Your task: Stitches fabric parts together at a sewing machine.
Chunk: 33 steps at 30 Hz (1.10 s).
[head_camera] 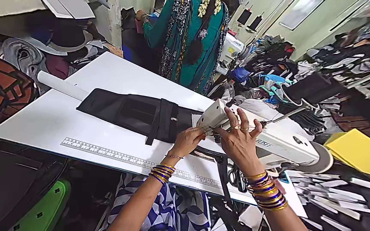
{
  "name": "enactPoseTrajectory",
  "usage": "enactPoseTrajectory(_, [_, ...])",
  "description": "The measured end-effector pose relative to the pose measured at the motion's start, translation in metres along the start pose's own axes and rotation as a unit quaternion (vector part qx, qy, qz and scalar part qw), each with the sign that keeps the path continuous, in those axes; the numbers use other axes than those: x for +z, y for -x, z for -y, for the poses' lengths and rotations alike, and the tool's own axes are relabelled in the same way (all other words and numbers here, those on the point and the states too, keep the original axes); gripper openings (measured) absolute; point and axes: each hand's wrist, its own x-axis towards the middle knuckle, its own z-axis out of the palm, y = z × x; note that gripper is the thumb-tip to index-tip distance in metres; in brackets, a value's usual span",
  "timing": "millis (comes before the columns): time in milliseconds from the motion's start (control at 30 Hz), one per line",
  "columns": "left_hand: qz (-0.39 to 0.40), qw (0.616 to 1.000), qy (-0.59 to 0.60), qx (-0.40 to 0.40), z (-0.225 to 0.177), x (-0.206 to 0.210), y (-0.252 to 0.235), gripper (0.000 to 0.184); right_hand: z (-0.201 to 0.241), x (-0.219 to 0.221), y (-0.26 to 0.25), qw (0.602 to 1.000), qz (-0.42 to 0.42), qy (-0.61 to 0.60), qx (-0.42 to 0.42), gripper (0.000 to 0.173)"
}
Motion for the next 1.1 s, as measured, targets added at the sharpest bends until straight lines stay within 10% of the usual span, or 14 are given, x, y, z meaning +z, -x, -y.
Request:
enactPoseTrajectory(267, [0.173, 0.968, -0.074, -0.167, -0.003, 0.019, -0.004, 0.035, 0.008, -0.001, 0.001, 1.000, 0.004, -0.010, 0.012, 0.016])
enactPoseTrajectory(467, [0.152, 0.948, -0.130, -0.247, -0.004, 0.012, -0.012, 0.034, 0.014, -0.005, 0.019, 0.998, -0.027, -0.035, 0.039, 0.020])
enactPoseTrajectory(667, [0.104, 0.981, -0.049, -0.155, -0.023, -0.028, 0.047, 0.035, 0.040, -0.008, 0.080, 0.926, -0.095, -0.290, 0.221, 0.024])
enactPoseTrajectory(733, [0.098, 0.987, -0.043, -0.119, -0.044, -0.018, 0.088, 0.030, 0.063, 0.010, 0.092, 0.817, -0.013, -0.472, 0.332, 0.029])
enactPoseTrajectory(833, [0.110, 0.992, -0.019, -0.058, -0.062, -0.004, 0.149, 0.027, 0.095, 0.030, 0.098, 0.484, 0.050, -0.763, 0.425, 0.044])
enactPoseTrajectory(933, [0.345, 0.932, 0.106, -0.010, -0.061, -0.042, 0.183, 0.028, 0.113, 0.028, 0.109, 0.277, -0.050, -0.833, 0.475, 0.026])
enactPoseTrajectory(1000, [0.516, 0.844, 0.145, -0.002, -0.065, -0.080, 0.180, 0.027, 0.114, 0.020, 0.124, 0.316, -0.089, -0.805, 0.495, 0.025])
enactPoseTrajectory(1100, [0.357, 0.933, -0.022, 0.036, -0.082, -0.079, 0.152, 0.032, 0.113, 0.012, 0.156, 0.532, -0.055, -0.704, 0.468, 0.013])
